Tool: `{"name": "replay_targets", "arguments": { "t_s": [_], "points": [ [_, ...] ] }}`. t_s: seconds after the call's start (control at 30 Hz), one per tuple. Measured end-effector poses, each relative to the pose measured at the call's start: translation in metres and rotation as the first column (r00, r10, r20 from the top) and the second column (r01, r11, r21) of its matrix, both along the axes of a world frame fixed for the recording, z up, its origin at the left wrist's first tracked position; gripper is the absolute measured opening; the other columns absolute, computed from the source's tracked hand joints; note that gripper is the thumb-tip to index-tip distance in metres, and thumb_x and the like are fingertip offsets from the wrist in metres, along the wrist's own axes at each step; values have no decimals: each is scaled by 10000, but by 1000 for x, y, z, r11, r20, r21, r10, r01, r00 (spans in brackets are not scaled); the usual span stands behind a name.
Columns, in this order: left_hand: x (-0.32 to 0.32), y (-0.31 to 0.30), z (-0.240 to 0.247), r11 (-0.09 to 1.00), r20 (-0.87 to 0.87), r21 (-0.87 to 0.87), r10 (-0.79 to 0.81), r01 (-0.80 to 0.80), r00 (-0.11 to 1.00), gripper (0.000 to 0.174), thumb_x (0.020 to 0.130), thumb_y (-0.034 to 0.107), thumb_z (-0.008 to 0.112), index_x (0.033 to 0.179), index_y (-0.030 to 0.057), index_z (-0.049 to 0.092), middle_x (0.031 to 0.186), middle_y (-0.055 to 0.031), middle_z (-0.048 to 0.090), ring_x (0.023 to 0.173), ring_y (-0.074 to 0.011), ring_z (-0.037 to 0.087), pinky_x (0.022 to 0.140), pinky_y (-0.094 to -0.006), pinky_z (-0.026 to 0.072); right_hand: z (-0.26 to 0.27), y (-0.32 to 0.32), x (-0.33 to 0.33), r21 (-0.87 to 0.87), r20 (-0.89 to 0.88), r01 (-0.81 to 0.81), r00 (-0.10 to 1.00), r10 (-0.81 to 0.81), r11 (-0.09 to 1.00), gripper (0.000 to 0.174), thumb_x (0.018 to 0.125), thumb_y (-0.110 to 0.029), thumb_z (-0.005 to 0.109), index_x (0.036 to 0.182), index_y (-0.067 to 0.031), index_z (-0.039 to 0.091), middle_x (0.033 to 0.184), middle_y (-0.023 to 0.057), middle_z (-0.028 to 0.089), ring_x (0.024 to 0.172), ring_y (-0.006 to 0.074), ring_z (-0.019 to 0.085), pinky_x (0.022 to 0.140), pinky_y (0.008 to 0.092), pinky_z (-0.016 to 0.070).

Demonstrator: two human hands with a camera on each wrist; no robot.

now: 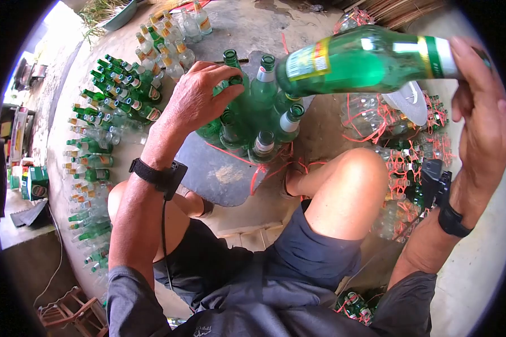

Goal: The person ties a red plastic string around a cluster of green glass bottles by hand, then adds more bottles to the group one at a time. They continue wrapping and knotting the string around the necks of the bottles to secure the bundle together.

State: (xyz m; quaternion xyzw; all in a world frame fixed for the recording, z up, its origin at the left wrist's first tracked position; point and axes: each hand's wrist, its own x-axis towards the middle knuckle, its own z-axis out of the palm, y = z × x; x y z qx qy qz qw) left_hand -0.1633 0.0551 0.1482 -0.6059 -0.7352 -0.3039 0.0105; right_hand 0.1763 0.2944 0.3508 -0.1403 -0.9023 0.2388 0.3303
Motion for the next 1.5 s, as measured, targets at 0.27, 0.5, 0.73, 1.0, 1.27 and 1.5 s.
{"name": "replay_targets", "arguments": {
  "t_s": [0.27, 0.5, 0.73, 1.0, 1.27, 1.5],
  "points": [
    [1, 0, 1, 999, -4, -39, 10, -11, 1000, 317, 955, 270, 729, 1214, 88, 742, 1210, -143, 751, 1179, -368, 646, 1007, -478, 536, -23, -85, -96, -140, 40, 125, 992, -120, 982, 231, 982, -236, 705, 1082, -32, 749, 824, -24, 656, 588, 19, 449, 532, 202, 342],
    [0, 0, 0, 999, -26, -44, 5, -7, 1000, 339, 951, 293, 736, 1222, 90, 740, 1210, -140, 752, 1181, -369, 648, 1000, -487, 541, -49, -95, -123, -204, 153, 72, 987, -41, 976, 149, 980, -187, 720, 1004, -40, 720, 790, -42, 625, 665, 17, 512, 574, 196, 380],
    [1, -1, 1, 998, -29, -51, 18, -19, 999, 353, 962, 323, 722, 1233, 97, 741, 1221, -137, 751, 1202, -368, 644, 1011, -485, 541, -73, -93, -140, -155, 58, -48, 997, 58, 987, 190, 896, -169, 801, 872, -9, 702, 729, -19, 653, 689, 34, 569, 641, 229, 468],
    [1, -1, 4, 996, 2, -84, 27, -26, 1000, 348, 969, 329, 712, 1232, 104, 741, 1209, -141, 749, 1208, -367, 637, 1013, -478, 538, -86, -94, -140, -136, 51, -75, 995, 82, 988, 140, 947, -122, 774, 981, -13, 693, 822, -48, 639, 776, 22, 581, 691, 206, 481],
    [1, -3, 4, 997, 51, -79, 28, -24, 998, 305, 976, 288, 708, 1200, 85, 746, 1195, -165, 738, 1199, -354, 639, 1006, -465, 537, -114, -90, -140, -159, -76, -108, 992, 97, 981, 245, 878, -207, 863, 906, -34, 692, 717, -3, 675, 661, 50, 585, 604, 258, 487],
    [1, -5, 1, 999, 69, -36, 40, -37, 997, 290, 974, 254, 721, 1197, 71, 744, 1156, -184, 732, 1174, -361, 651, 986, -451, 546, -117, -86, -141, -146, -101, -114, 990, 100, 983, 253, 865, -198, 870, 887, -34, 679, 684, -24, 632, 627, 29, 524, 562, 246, 443]
  ]
}}
